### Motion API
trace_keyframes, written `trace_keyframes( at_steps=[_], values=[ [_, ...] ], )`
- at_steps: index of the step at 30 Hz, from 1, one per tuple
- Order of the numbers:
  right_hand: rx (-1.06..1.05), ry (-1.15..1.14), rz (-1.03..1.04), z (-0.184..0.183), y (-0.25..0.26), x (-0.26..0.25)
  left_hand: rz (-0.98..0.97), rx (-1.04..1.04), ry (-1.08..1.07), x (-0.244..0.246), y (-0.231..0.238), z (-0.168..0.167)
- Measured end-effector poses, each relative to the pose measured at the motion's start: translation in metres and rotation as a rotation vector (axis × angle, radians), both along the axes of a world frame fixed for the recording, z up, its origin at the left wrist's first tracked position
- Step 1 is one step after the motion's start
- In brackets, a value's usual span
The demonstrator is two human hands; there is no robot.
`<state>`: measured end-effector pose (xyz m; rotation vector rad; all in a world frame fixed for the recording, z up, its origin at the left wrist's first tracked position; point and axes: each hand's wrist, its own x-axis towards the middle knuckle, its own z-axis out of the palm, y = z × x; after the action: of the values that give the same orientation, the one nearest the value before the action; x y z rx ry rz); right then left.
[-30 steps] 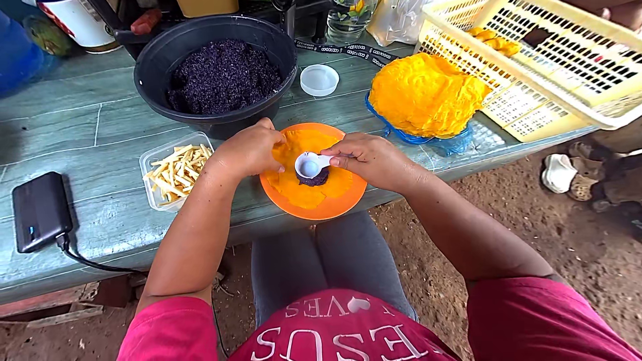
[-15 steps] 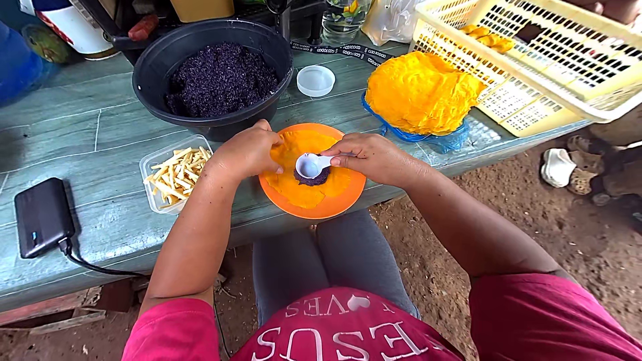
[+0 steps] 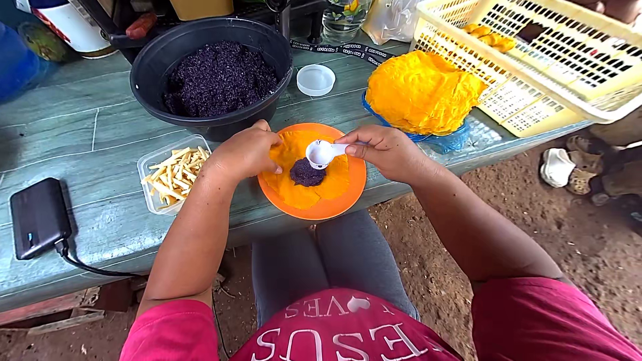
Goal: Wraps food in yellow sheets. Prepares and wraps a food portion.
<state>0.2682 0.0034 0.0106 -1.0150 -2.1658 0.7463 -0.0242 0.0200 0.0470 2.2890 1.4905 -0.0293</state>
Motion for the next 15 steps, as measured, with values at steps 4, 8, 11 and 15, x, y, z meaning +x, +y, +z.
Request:
trace_keyframes(
  at_steps=[4,8,11,15],
  values=[
    [0.064,-0.122,0.02,-0.007,-0.001,-0.001,-0.022,0.026,0.0,-0.002,0.0,-0.001],
    [0.091,-0.197,0.026,-0.005,-0.001,0.001,-0.002,0.024,-0.013,-0.003,-0.001,-0.006],
    [0.108,-0.239,0.037,0.0,-0.003,0.003,0.039,0.003,0.044,0.002,-0.003,-0.006],
    [0.036,-0.201,0.035,-0.002,0.001,0.011,0.054,-0.01,0.053,0.003,-0.003,-0.004]
  ],
)
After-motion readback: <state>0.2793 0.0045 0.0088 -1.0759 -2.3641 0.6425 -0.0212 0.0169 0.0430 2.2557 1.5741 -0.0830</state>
